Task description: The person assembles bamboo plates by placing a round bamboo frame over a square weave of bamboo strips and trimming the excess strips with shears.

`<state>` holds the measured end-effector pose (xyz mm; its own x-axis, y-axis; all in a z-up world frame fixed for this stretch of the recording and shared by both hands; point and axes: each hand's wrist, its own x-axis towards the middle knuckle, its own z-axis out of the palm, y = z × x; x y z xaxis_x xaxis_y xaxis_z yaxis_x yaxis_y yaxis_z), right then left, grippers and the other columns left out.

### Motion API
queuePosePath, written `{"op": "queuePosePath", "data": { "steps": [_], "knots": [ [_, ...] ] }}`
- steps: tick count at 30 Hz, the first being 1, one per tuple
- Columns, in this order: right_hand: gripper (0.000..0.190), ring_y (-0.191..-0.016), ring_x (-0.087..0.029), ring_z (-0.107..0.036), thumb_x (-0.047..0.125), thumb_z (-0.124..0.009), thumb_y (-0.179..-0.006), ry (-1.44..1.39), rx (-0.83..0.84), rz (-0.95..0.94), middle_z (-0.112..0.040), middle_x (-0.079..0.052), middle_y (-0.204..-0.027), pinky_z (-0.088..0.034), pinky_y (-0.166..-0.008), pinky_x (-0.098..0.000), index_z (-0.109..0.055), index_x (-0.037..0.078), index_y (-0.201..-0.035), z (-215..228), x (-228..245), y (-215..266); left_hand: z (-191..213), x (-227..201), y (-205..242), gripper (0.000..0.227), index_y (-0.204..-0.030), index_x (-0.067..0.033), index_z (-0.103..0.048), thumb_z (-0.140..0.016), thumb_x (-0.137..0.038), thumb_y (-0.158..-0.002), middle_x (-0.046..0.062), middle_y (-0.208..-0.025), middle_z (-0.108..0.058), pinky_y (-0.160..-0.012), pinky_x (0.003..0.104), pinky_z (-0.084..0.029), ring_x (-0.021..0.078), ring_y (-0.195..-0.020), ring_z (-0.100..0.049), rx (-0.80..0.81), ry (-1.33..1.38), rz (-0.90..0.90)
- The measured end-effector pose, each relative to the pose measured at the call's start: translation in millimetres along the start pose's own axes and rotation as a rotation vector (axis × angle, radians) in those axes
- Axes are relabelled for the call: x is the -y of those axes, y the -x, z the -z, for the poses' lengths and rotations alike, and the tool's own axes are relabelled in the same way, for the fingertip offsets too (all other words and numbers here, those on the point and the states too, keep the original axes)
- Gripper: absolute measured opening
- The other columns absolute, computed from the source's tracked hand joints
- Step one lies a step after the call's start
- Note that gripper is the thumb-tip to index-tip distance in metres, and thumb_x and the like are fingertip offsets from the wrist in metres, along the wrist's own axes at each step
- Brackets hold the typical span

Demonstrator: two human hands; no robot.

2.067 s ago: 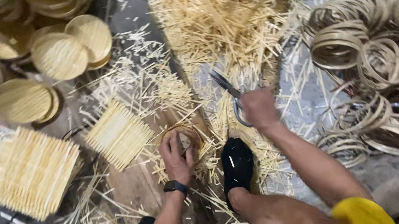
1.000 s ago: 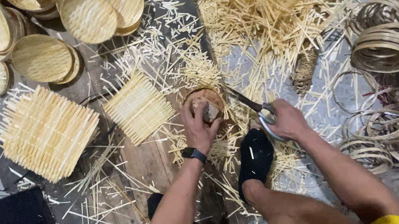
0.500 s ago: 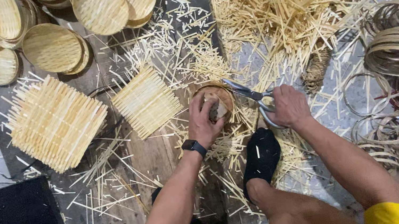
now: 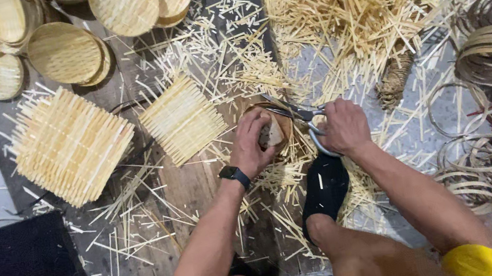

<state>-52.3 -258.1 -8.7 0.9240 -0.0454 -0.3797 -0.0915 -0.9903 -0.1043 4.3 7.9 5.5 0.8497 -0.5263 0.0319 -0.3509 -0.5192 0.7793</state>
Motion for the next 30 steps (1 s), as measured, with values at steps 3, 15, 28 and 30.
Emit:
{"op": "queuePosePath", "data": {
  "steps": [3,15,28,30],
  "knots": [
    [0.043,-0.099,-0.034,-0.064,0.038,-0.064,-0.089,-0.026,-0.012,0.025,-0.064,-0.02,-0.106,-0.054,-0.087,-0.0478,-0.065,0.003,-0.114,-9,-17,-5,1,-10,6,0.072,-0.13,-0.0088,-0.059,-0.086,-0.01,-0.063,0.022,-0.144,-0.047,-0.112,0.045,-0.045,0.0417,-0.131,-0.05,-0.016,0.007,0.119],
    [0.045,-0.094,-0.03,-0.067,0.044,-0.063,-0.091,-0.004,0.18,-0.011,-0.065,-0.017,-0.102,-0.057,-0.084,-0.0448,-0.066,0.005,-0.113,6,-12,-19,-11,-15,6,0.064,-0.133,-0.0113,-0.05,-0.071,-0.005,-0.073,0.016,-0.145,-0.058,-0.119,0.045,-0.046,0.0346,-0.136,-0.058,-0.181,0.158,0.114],
    [0.051,-0.09,-0.029,-0.063,0.05,-0.066,-0.086,0.028,0.156,0.053,-0.061,-0.016,-0.098,-0.056,-0.075,-0.0447,-0.063,0.005,-0.11,10,-30,-12,3,-6,6,0.072,-0.132,-0.0115,-0.059,-0.076,0.004,-0.064,0.015,-0.13,-0.058,-0.113,0.046,-0.042,0.038,-0.127,-0.051,0.111,-0.057,0.156],
    [0.053,-0.089,-0.029,-0.062,0.053,-0.066,-0.086,0.033,0.187,0.041,-0.06,-0.016,-0.097,-0.057,-0.073,-0.0443,-0.063,0.005,-0.108,17,-30,-10,6,-5,8,0.071,-0.13,-0.0132,-0.062,-0.073,0.007,-0.063,0.015,-0.131,-0.058,-0.114,0.045,-0.043,0.0381,-0.129,-0.05,0.087,-0.044,0.104]
  ]
}}
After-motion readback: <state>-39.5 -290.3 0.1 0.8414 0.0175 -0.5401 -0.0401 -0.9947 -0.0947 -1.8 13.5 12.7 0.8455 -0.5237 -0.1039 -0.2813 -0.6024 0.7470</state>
